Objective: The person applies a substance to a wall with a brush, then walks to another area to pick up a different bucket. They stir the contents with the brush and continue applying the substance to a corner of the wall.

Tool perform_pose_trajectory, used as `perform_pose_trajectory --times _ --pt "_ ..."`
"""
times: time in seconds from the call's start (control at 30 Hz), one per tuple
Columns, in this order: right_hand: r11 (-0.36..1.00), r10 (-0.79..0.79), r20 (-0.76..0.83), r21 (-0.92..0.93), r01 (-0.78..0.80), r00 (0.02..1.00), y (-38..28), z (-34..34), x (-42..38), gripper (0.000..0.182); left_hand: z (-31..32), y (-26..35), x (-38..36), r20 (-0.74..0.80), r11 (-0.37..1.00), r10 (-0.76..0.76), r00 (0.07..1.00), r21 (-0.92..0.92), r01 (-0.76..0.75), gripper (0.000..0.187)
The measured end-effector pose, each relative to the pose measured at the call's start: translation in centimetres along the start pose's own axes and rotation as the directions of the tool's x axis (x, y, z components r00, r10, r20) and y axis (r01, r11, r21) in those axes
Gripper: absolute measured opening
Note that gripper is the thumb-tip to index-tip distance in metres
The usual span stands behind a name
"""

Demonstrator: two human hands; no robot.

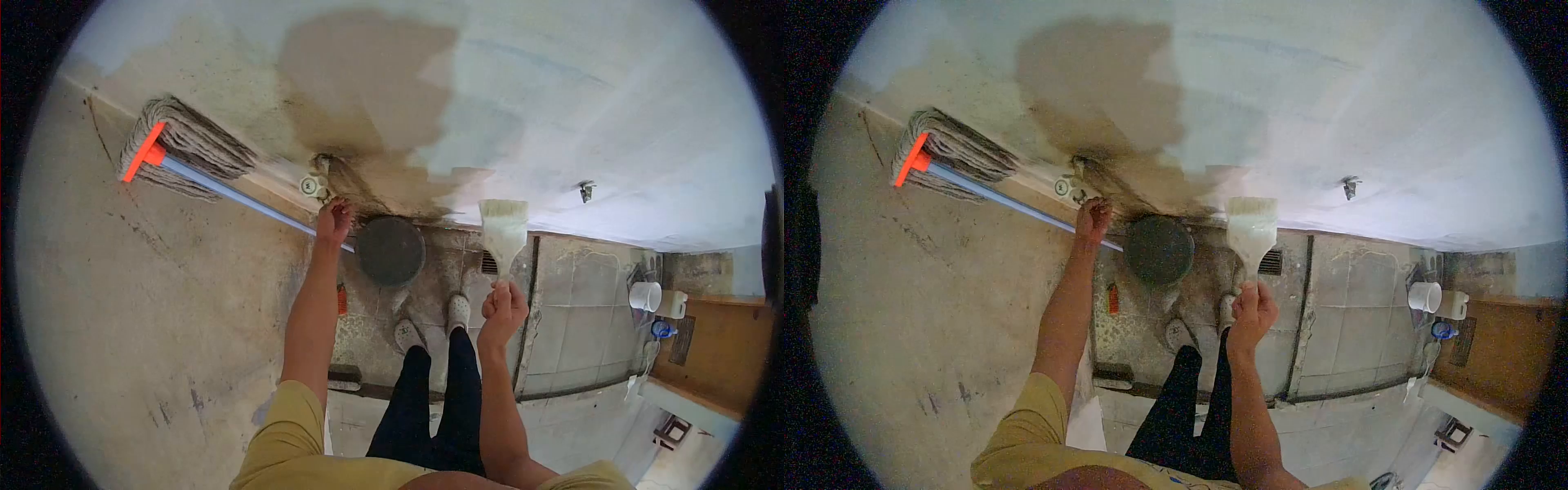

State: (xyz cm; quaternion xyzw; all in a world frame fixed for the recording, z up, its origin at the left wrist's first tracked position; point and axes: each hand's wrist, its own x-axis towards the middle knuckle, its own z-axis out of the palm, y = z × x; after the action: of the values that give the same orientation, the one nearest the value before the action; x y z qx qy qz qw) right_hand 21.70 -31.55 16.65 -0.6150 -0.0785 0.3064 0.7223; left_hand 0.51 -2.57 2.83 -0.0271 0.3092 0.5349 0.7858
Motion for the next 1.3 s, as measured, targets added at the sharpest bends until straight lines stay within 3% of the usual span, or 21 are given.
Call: perform_pose_trajectory --times 0.1,0.17,0.2,0.27,0.3,0.37,0.5,0.57,0.63,0.7,0.77,0.8,0.83,0.9,0.97,1.0,1.13,1.2,1.23,1.27,1.3 --pt "0.997 -0.07 -0.031 0.021 0.07 0.997 -0.9 0.8 0.7 0.023 -0.7 0.7 0.5 -0.076 0.994 -0.068 0.995 0.08 0.074 0.014" --pt "0.995 -0.101 -0.03 0.015 0.102 0.994 -2.1 1.9 1.3 0.022 -6.2 2.7 4.9 0.246 0.786 -0.426 0.871 -0.376 0.491 0.022" --pt "0.991 -0.131 -0.026 0.009 0.131 0.991 -2.5 2.2 1.6 0.022 -5.7 2.8 4.6 0.245 0.786 -0.428 0.87 -0.375 0.492 0.022" --pt "0.986 -0.168 -0.003 -0.004 0.168 0.986 -2.6 2.5 1.9 0.021 -3.4 3.3 3.4 0.107 0.973 -0.232 0.967 0.018 0.231 0.027" --pt "0.979 -0.205 0.023 -0.017 0.205 0.978 -2.8 2.6 2.1 0.021 -2.3 3.3 3.3 0.111 0.973 -0.232 0.966 0.02 0.231 0.027" --pt "0.974 -0.225 0.048 0.0 0.225 0.973 -2.9 3.0 1.8 0.02 -0.3 2.8 3.2 -0.191 0.998 -0.053 0.98 0.021 0.058 0.024" --pt "0.975 -0.223 0.121 0.008 0.223 0.967 -1.8 3.8 0.5 0.019 -0.6 2.3 1.9 -0.301 0.998 -0.035 0.953 0.033 0.047 0.018" --pt "0.971 -0.226 0.15 -0.045 0.235 0.962 0.3 4.1 -0.3 0.022 -0.8 -0.3 -1.3 -0.225 0.984 -0.05 0.973 0.158 0.087 0.014" --pt "0.964 -0.23 0.179 -0.096 0.25 0.957 2.7 5.0 -0.4 0.026 -4.0 -2.7 -4.4 -0.005 0.853 -0.173 0.985 0.499 0.152 0.016" --pt "0.973 -0.121 0.335 -0.147 0.179 0.934 5.0 6.3 -0.9 0.028 -0.7 -5.7 -11.4 0.121 0.875 -0.206 0.971 0.468 0.128 0.041" --pt "0.96 -0.111 0.422 -0.188 0.207 0.9 5.0 8.8 -1.7 0.027 0.1 -6.8 -15.3 0.473 0.924 -0.284 0.834 0.367 0.106 0.062" --pt "0.943 -0.106 0.508 -0.222 0.248 0.855 5.1 10.3 -1.7 0.026 1.2 -7.1 -16.1 0.468 0.923 -0.281 0.838 0.371 0.102 0.062" --pt "0.946 -0.098 0.512 -0.219 0.24 0.854 5.6 11.6 -1.6 0.026 2.3 -7.3 -16.7 0.558 0.934 -0.188 0.808 0.355 -0.028 0.061" --pt "0.81 -0.381 0.692 -0.07 0.583 0.613 6.4 14.1 -1.3 0.023 3.8 -6.0 -17.4 0.638 0.931 -0.085 0.765 0.325 -0.168 0.06" --pt "0.794 -0.364 0.747 -0.064 0.605 0.556 6.7 16.4 -1.0 0.024 5.3 -4.2 -17.3 0.497 0.822 0.147 0.855 0.42 -0.385 0.057" --pt "0.774 -0.345 0.791 -0.066 0.63 0.506 7.1 17.2 -1.2 0.025 6.1 -3.8 -17.4 0.367 0.846 0.248 0.896 0.369 -0.385 0.051" --pt "0.811 -0.403 0.689 -0.037 0.584 0.603 11.4 19.7 -2.8 0.027 4.5 -0.6 -14.5 0.342 0.731 0.435 0.833 0.406 -0.548 0.044" --pt "0.725 -0.405 0.528 -0.312 0.614 0.746 13.7 20.4 -3.1 0.033 4.5 0.5 -13.3 0.343 0.805 0.55 0.761 0.027 -0.593 0.04" --pt "0.726 -0.398 0.536 -0.312 0.613 0.744 14.2 20.6 -3.4 0.033 4.2 1.2 -12.5 0.335 0.801 0.556 0.761 0.026 -0.598 0.04" --pt "0.99 0.118 0.615 -0.136 -0.043 0.779 14.7 20.7 -3.8 0.034 3.8 2.0 -11.8 0.325 0.799 0.583 0.745 -0.061 -0.599 0.035" --pt "0.706 0.499 0.742 -0.051 -0.706 0.446 14.8 20.9 -3.8 0.036 3.1 2.4 -11.0 0.314 0.788 0.611 0.727 -0.153 -0.596 0.035"
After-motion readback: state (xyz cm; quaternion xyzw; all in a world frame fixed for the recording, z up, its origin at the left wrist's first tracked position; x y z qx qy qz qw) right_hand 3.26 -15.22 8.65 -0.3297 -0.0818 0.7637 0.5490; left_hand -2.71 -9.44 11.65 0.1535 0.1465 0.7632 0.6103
